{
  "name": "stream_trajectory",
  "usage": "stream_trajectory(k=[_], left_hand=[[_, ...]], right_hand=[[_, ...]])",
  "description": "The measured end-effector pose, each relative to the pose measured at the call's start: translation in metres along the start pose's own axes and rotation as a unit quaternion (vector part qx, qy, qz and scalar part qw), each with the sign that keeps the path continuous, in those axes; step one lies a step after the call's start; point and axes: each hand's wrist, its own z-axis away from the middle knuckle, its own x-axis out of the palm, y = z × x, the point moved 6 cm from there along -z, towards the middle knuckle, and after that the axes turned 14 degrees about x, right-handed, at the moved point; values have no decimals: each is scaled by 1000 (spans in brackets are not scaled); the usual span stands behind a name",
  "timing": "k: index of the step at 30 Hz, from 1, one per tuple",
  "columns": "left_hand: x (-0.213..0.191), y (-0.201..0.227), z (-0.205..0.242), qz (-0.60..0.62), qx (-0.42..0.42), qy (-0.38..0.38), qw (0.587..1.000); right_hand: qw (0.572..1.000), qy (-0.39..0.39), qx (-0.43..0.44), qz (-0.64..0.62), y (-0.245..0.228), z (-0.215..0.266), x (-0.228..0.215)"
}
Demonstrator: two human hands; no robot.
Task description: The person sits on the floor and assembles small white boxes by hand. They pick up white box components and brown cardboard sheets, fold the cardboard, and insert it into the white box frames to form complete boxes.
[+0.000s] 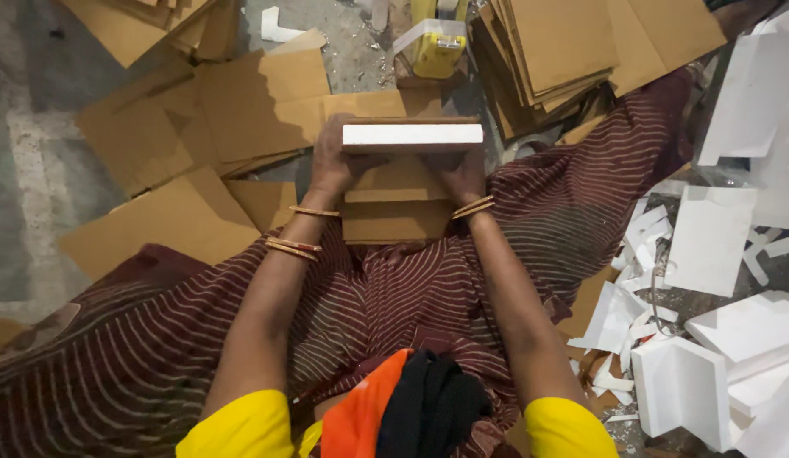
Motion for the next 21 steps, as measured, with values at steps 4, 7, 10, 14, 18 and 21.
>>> stream_trajectory(k=[4,7,10,14,18,21], left_hand=[[4,-5,-1,14,-52,-18,998],[2,-5,3,-5,-32,-4,999],[4,-7,5,-18,-28,-6,999],[1,-6,3,-27,-14,19,999],[-1,-1,5,5,-14,5,1000],[-4,-4,2,46,-30,6,999]], right_hand=[[997,-13,-24,-70,28,-5,0],[994,-32,101,-32,34,-7,-3],[998,-15,66,1,5,-3,-2],[999,30,15,7,-22,6,-12],[988,78,-67,117,-38,9,-18],[985,99,-63,127,-35,5,-20]])
